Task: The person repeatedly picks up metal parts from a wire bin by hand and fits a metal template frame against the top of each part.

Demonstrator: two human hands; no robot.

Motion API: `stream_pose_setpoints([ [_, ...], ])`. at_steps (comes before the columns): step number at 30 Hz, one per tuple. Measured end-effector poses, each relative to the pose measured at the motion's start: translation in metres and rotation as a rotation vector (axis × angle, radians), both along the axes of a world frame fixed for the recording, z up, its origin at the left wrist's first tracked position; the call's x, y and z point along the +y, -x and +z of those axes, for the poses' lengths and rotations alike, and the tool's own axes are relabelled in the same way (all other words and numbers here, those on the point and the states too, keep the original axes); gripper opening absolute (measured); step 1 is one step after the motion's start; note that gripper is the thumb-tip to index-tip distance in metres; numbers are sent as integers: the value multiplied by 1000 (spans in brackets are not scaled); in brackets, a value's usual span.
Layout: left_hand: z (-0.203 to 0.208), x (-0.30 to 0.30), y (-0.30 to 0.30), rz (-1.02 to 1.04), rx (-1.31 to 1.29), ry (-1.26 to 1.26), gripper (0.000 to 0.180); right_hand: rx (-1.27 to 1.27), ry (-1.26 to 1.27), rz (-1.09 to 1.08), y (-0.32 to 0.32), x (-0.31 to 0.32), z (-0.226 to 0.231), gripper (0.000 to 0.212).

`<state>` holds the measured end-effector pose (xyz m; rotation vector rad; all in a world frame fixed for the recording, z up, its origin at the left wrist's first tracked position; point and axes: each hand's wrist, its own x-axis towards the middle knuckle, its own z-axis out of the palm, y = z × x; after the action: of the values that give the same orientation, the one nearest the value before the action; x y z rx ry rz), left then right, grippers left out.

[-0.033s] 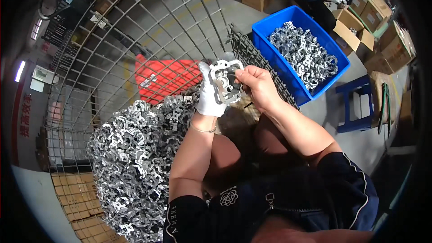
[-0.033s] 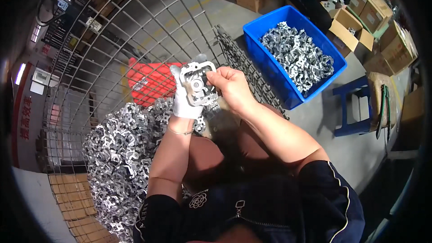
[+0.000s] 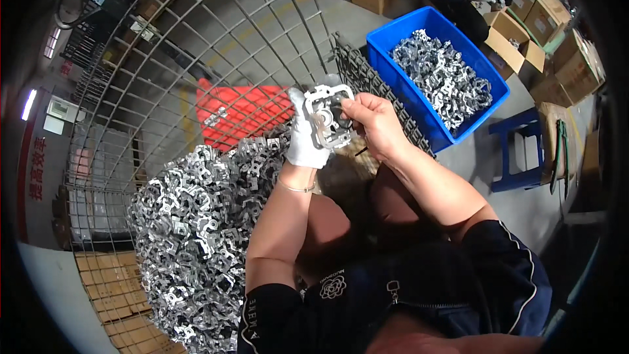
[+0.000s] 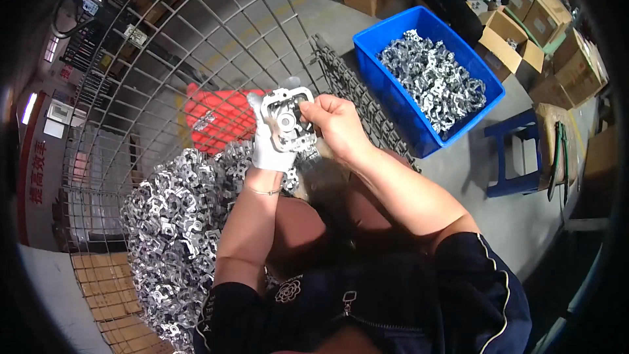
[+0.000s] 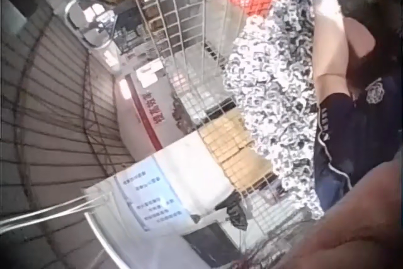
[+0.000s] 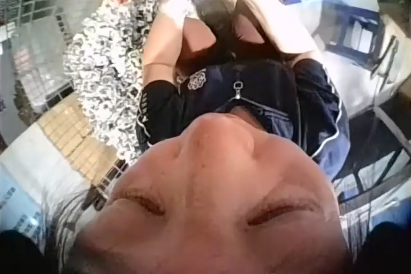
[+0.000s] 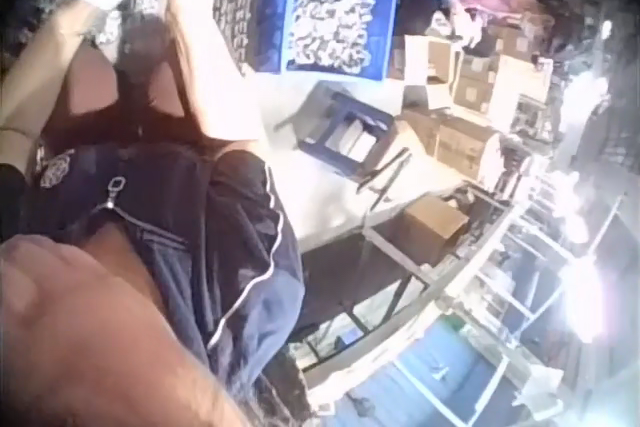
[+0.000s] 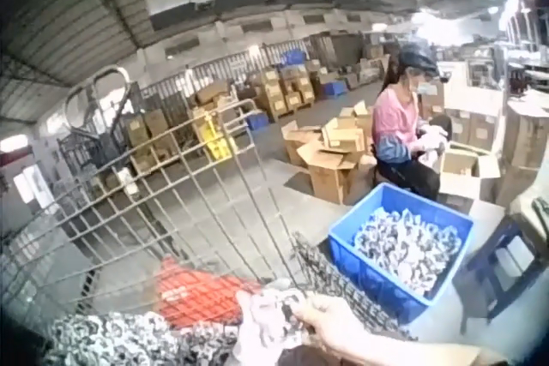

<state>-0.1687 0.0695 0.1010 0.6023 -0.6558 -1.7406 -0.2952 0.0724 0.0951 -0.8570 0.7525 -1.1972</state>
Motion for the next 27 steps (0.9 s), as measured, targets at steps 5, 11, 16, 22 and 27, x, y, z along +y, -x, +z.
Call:
stream_pose_setpoints([
  [5,-6,-7,1,22,60,28,64,-24,-54,-4,-3,-5,1,19],
  [11,-8,-11,1,28,85,26,60,-18,-67,-3,-4,-8,3,20],
  [16,-15,-14,7,-6,120,-2,62,-65,-86,-54,-1,-1,10,21],
  [22,-70,-44,-17,73,-167,-414,53,-240,-21,-254,-3,2,8,20],
  [27,-39,-52,59,-139,-115,-176,37,-139,84,-384,15,4,2,12],
])
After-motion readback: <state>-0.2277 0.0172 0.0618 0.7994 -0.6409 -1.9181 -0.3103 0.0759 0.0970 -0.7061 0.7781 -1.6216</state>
